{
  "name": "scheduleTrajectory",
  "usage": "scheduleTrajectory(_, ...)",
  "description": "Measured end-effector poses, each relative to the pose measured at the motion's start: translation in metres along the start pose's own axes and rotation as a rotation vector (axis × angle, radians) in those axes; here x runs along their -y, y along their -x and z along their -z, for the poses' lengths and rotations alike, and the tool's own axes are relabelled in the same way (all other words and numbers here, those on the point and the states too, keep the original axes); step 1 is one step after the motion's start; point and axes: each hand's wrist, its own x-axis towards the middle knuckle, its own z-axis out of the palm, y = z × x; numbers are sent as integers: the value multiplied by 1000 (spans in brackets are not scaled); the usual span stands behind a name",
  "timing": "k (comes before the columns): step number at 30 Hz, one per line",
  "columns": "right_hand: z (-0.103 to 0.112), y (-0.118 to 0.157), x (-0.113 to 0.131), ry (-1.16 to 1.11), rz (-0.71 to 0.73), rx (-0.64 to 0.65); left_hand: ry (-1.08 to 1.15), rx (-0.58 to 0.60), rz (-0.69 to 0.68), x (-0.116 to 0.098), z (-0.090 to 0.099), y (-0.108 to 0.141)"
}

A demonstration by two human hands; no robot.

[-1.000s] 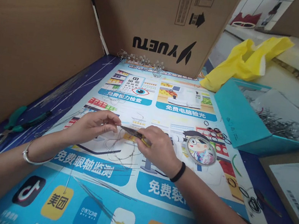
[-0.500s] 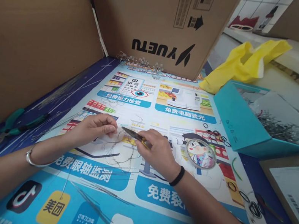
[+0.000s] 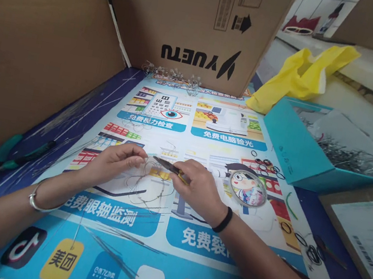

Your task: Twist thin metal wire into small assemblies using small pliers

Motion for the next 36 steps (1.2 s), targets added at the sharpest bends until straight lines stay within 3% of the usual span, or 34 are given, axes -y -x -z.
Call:
scheduleTrajectory(3, 3, 2, -4, 51, -41, -57, -112, -41, 1, 5, -2, -4)
scheduleTrajectory(9, 2, 4, -10, 69, -75, -81, -253, 161, 5, 4, -11, -17)
scheduleTrajectory(13, 2, 3, -9, 48, -53, -81, -274, 208, -1, -2, -15, -21)
scheduleTrajectory(21, -1, 7, -8, 78, 30, -74, -408, 17, 89, 1, -3, -8)
scheduleTrajectory(28, -1, 5, -8, 186, 90, -16, -277, 72, 133, 5, -5, -3)
scheduleTrajectory(36, -2, 5, -9, 222, 87, 26, -345, 72, 159, 3, -7, -4)
